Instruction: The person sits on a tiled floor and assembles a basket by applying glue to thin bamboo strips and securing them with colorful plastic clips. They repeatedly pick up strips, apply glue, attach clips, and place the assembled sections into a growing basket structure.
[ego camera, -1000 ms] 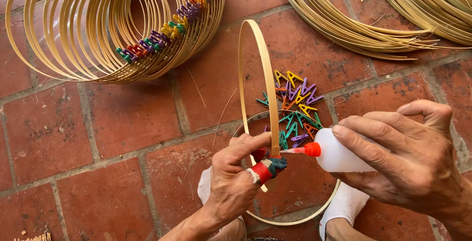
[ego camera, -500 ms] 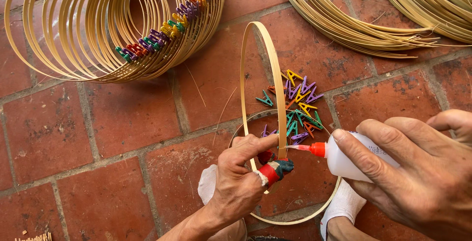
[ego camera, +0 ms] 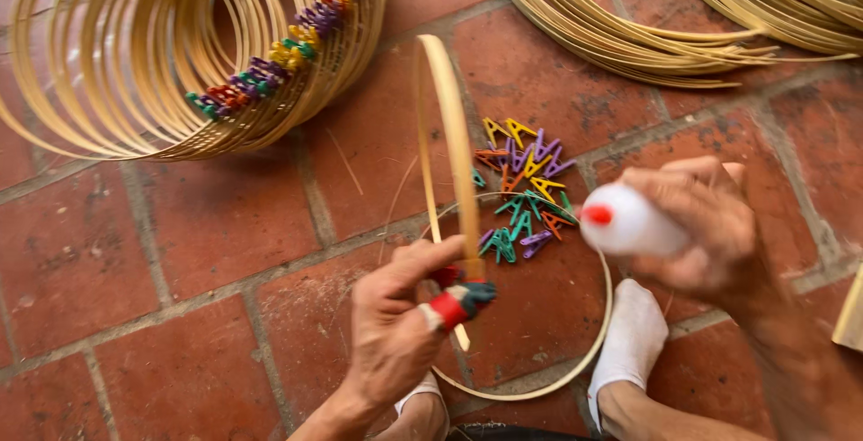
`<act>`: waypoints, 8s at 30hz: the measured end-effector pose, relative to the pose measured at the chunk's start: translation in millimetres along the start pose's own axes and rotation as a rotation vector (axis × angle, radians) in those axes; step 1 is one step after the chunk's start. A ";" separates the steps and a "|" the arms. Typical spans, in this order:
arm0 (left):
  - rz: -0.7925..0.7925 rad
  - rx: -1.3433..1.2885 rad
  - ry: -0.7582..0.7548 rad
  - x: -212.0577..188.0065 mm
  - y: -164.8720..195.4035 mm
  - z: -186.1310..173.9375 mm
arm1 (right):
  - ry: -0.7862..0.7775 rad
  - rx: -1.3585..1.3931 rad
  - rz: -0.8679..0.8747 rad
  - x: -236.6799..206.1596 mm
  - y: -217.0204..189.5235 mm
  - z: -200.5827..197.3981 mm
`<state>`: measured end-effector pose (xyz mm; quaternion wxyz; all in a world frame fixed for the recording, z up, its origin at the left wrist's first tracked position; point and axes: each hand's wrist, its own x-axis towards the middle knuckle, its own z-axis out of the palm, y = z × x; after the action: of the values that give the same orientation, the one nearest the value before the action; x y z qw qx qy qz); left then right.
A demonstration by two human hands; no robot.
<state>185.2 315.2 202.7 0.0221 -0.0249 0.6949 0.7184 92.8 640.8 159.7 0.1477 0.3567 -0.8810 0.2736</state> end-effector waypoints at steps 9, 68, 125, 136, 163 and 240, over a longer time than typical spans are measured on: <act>0.013 -0.149 0.070 -5.9 -8.0 -9.4 | 0.283 -0.009 0.729 -160.6 136.2 102.3; 0.077 0.271 -0.170 -13.6 -11.0 -7.9 | -0.483 0.845 0.044 41.8 -76.1 13.3; 0.198 0.473 -0.419 -23.1 4.3 -22.7 | -0.508 0.851 -0.019 97.5 -128.7 16.9; 0.003 0.392 -0.270 -25.1 11.3 -40.2 | -0.499 0.470 -0.068 94.0 -113.3 18.2; 0.241 1.597 0.355 156.9 -174.1 -361.3 | 0.034 0.356 0.874 -82.5 195.4 55.8; -0.384 -0.199 0.773 0.4 -292.8 -121.7 | 0.266 0.858 1.340 -167.9 71.6 139.7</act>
<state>204.8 203.3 -93.3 -0.1088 -0.4226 0.5622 0.7025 150.8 693.4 -56.4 -0.0942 -0.2573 -0.7009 0.6586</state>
